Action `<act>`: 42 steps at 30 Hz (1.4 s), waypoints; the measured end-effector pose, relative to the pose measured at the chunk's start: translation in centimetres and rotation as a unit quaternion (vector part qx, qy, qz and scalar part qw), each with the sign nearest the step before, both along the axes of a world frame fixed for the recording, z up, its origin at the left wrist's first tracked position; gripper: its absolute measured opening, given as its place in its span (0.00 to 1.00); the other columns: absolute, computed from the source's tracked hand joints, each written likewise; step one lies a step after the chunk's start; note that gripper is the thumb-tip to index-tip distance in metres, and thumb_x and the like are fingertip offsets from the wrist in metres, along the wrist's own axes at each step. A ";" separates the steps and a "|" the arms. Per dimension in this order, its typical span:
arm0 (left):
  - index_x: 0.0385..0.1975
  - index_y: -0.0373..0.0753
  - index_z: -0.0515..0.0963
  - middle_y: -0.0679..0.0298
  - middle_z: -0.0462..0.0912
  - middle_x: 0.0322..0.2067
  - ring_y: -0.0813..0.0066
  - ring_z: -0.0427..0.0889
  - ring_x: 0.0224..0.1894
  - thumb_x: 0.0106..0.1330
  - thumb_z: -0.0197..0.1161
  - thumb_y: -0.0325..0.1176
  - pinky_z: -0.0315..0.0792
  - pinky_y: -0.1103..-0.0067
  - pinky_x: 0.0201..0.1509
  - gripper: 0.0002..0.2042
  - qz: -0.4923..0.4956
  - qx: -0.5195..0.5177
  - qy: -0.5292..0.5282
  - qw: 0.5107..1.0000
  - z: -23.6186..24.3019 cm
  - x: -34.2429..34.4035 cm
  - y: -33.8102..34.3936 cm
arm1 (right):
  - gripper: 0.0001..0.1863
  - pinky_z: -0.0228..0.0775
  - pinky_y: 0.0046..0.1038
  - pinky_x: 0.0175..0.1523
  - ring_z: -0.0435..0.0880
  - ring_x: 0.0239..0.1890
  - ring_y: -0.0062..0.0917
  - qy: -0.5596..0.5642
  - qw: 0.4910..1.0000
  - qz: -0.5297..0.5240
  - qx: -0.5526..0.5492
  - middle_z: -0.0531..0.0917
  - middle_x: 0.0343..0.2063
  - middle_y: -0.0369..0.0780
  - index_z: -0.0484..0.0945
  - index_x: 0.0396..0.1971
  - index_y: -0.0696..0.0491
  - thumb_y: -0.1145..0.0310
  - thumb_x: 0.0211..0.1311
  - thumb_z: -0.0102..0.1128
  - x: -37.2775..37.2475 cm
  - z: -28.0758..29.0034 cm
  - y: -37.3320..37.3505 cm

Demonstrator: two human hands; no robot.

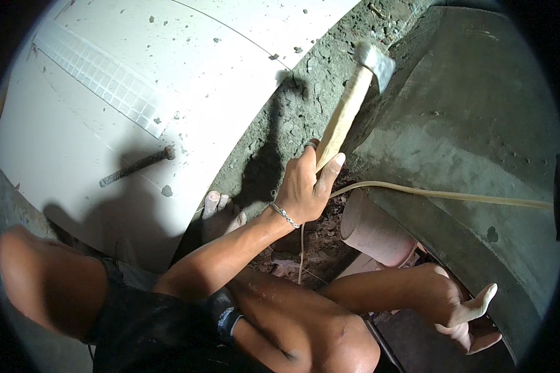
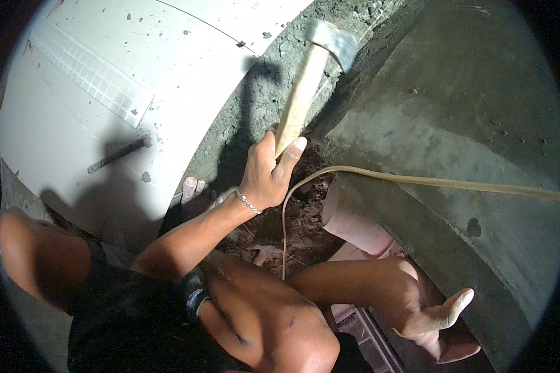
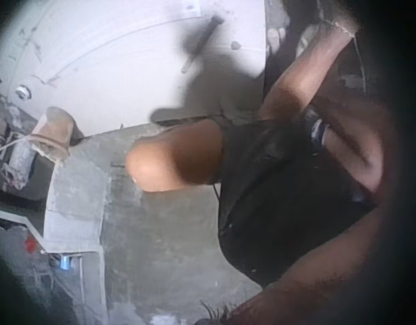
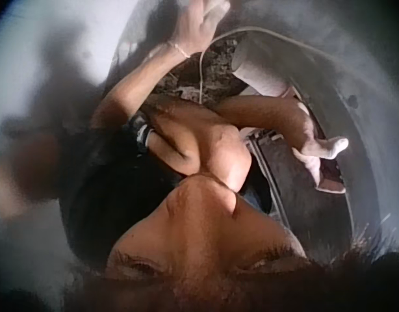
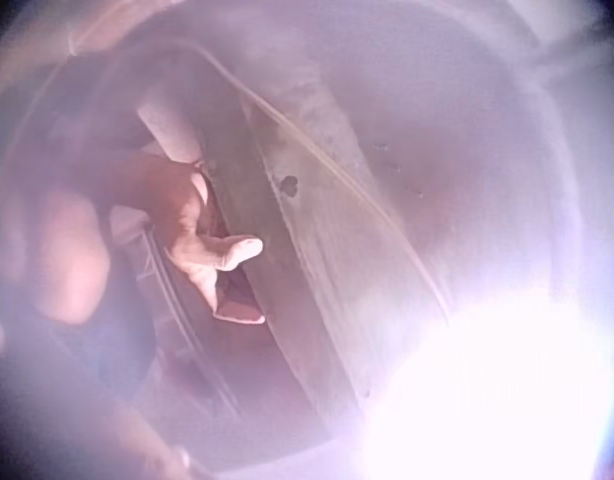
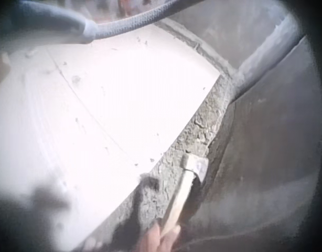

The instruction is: The person uses a hammer and a metal bar to break and remove tiles from a tiled floor. They repeatedly strike the tiles along the edge of the wall to loosen and break them.

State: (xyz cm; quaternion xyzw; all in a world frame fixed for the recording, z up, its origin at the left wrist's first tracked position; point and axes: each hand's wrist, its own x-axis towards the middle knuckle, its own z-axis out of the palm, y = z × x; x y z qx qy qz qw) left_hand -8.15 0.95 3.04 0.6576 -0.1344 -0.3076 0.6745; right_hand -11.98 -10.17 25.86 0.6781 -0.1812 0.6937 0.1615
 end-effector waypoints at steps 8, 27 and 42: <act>0.37 0.24 0.73 0.38 0.79 0.21 0.44 0.85 0.24 0.79 0.61 0.47 0.73 0.56 0.28 0.24 -0.182 0.184 -0.004 0.966 -1.7 2.3 0.2 | 0.44 0.74 0.45 0.67 0.76 0.62 0.41 -0.019 1.000 0.006 -0.001 0.73 0.61 0.53 0.57 0.70 0.60 0.78 0.55 0.72 0.0 0.2 0.4; 0.57 0.16 0.68 0.30 0.85 0.31 0.30 0.88 0.38 0.77 0.60 0.36 0.83 0.50 0.41 0.24 -0.241 0.289 -0.047 0.926 1.7 1.2 1.0 | 0.48 0.72 0.46 0.70 0.75 0.64 0.42 -0.041 0.998 -0.020 0.031 0.72 0.62 0.53 0.54 0.73 0.59 0.79 0.55 0.72 0.4 0.1 1.1; 0.49 0.31 0.75 0.58 0.81 0.30 0.71 0.79 0.32 0.72 0.67 0.36 0.76 0.69 0.39 0.15 -0.283 0.136 -0.113 0.943 7.8 17.0 10.9 | 0.40 0.54 0.41 0.78 0.69 0.67 0.40 0.032 0.929 -0.102 0.354 0.71 0.63 0.49 0.59 0.71 0.63 0.75 0.62 0.71 -2.7 -9.4 7.7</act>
